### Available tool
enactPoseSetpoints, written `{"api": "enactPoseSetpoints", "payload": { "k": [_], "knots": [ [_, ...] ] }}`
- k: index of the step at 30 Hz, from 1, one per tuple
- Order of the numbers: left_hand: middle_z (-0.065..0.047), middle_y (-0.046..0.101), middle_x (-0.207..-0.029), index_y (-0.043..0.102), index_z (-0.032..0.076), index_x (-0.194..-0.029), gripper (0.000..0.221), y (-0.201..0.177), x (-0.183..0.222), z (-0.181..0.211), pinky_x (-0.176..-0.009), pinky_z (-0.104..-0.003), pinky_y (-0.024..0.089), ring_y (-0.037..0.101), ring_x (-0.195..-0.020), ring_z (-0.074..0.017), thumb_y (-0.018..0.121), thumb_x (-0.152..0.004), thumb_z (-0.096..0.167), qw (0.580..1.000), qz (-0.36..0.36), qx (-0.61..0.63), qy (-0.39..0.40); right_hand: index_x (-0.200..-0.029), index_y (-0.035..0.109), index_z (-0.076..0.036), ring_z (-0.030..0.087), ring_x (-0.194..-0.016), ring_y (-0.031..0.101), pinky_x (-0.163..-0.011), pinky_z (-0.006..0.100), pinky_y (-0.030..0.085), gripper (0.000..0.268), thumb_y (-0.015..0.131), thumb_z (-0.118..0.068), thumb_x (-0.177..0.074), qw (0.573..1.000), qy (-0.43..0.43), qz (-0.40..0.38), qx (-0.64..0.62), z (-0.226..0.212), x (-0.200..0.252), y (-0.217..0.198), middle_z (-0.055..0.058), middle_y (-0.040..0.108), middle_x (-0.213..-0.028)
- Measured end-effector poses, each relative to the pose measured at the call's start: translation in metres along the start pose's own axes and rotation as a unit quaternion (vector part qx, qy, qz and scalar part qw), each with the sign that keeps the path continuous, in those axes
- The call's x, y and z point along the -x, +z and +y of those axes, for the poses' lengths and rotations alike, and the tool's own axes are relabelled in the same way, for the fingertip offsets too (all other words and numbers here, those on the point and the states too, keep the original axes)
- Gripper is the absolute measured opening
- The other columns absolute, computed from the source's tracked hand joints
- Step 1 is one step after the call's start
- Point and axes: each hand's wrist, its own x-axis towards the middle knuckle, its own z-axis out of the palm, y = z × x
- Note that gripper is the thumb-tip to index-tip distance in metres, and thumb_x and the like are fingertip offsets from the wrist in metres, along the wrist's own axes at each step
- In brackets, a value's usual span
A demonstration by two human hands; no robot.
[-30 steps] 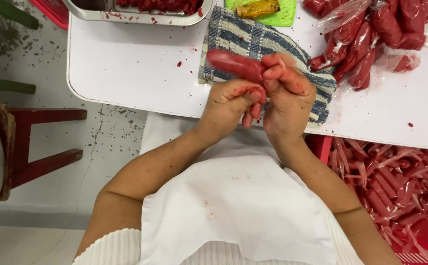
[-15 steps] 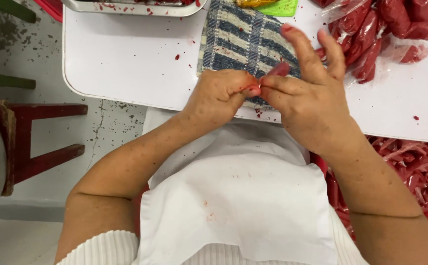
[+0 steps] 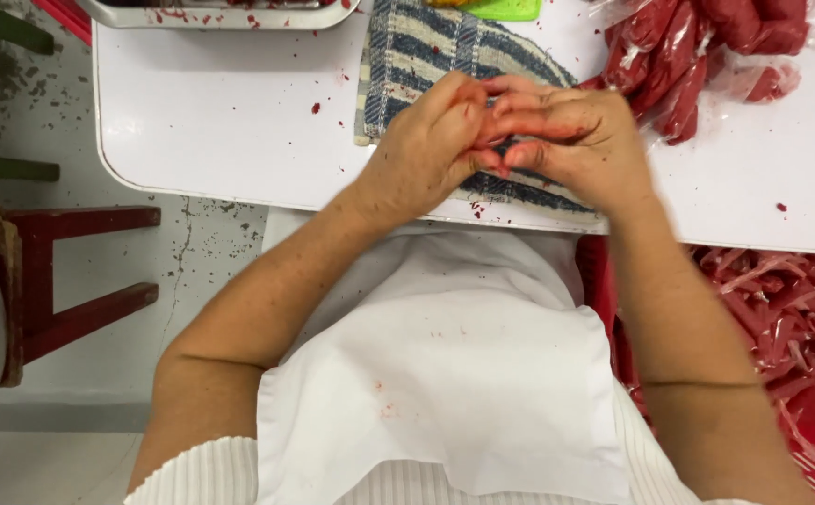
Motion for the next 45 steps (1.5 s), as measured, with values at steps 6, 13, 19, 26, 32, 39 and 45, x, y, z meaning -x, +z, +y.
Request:
{"api": "enactPoseSetpoints", "payload": {
  "k": [6,13,19,26,32,39,45],
  "knots": [
    [-0.014,0.056,-0.12,0.061,0.012,-0.116,0.039,0.031,0.042,-0.005,-0.092,-0.042,0.051,0.06,-0.113,-0.0302,0.062,-0.096,0.045,0.983,-0.046,-0.002,-0.178,-0.117,0.067,-0.002,0.012,-0.086,0.063,-0.133,0.056,0.036,0.017,0.068,-0.009,-0.101,0.924,-0.045,0.351,-0.144,0.004,-0.008,0.062,0.012,0.07,-0.116],
    [-0.002,0.063,-0.105,0.068,0.014,-0.121,0.018,0.025,0.025,-0.014,-0.089,-0.031,0.05,0.056,-0.096,-0.0212,0.066,-0.103,0.011,0.985,0.126,0.097,-0.071,-0.124,0.048,-0.007,0.021,-0.111,0.066,-0.113,0.038,0.053,0.044,0.075,-0.027,-0.095,0.905,-0.078,0.389,-0.154,0.026,-0.006,0.079,0.007,0.057,-0.116],
    [-0.014,0.064,-0.087,0.075,0.002,-0.095,0.009,-0.008,-0.01,0.016,-0.061,-0.036,0.05,0.063,-0.07,-0.0314,0.066,-0.098,0.003,0.993,0.062,0.064,0.074,-0.106,0.07,-0.001,0.038,-0.099,0.071,-0.091,0.05,0.056,0.055,0.061,-0.054,-0.094,0.924,-0.137,0.34,0.109,0.04,-0.008,0.067,0.015,0.073,-0.105],
    [-0.009,0.062,-0.078,0.071,0.007,-0.091,0.009,-0.008,-0.03,-0.001,-0.049,-0.037,0.048,0.059,-0.06,-0.0265,0.069,-0.097,0.0,0.971,0.009,-0.136,0.195,-0.094,0.075,-0.003,0.022,-0.056,0.065,-0.061,0.035,0.056,0.022,0.061,-0.019,-0.101,0.974,-0.019,0.217,-0.055,-0.039,0.056,0.031,0.011,0.074,-0.081],
    [-0.017,0.063,-0.123,0.06,0.003,-0.116,0.025,0.035,-0.111,-0.021,-0.06,-0.046,0.049,0.062,-0.087,-0.0391,0.059,-0.092,-0.006,0.972,-0.069,-0.174,0.144,-0.101,0.072,-0.01,0.026,-0.08,0.07,-0.077,0.038,0.053,0.023,0.06,-0.028,-0.095,0.825,0.475,0.073,0.297,-0.066,0.256,-0.006,0.007,0.077,-0.089],
    [-0.006,0.062,-0.118,0.074,0.013,-0.106,0.041,0.155,-0.17,-0.058,-0.099,-0.048,0.037,0.05,-0.115,-0.0282,0.089,-0.075,0.036,0.908,-0.018,-0.386,0.161,-0.132,0.065,-0.017,0.029,-0.111,0.067,-0.099,0.041,0.05,0.047,0.066,-0.037,-0.089,0.847,0.437,0.131,0.273,-0.061,0.22,0.021,0.01,0.072,-0.124],
    [0.001,0.068,-0.099,0.065,0.015,-0.104,0.019,0.09,-0.146,-0.012,-0.108,-0.054,0.024,0.059,-0.104,-0.024,0.075,-0.093,0.027,0.996,-0.082,-0.032,0.016,-0.139,0.058,-0.003,0.022,-0.114,0.067,-0.105,0.036,0.052,0.048,0.057,-0.03,-0.099,0.934,0.223,0.103,-0.26,-0.008,0.148,0.01,0.014,0.072,-0.119]
  ]
}}
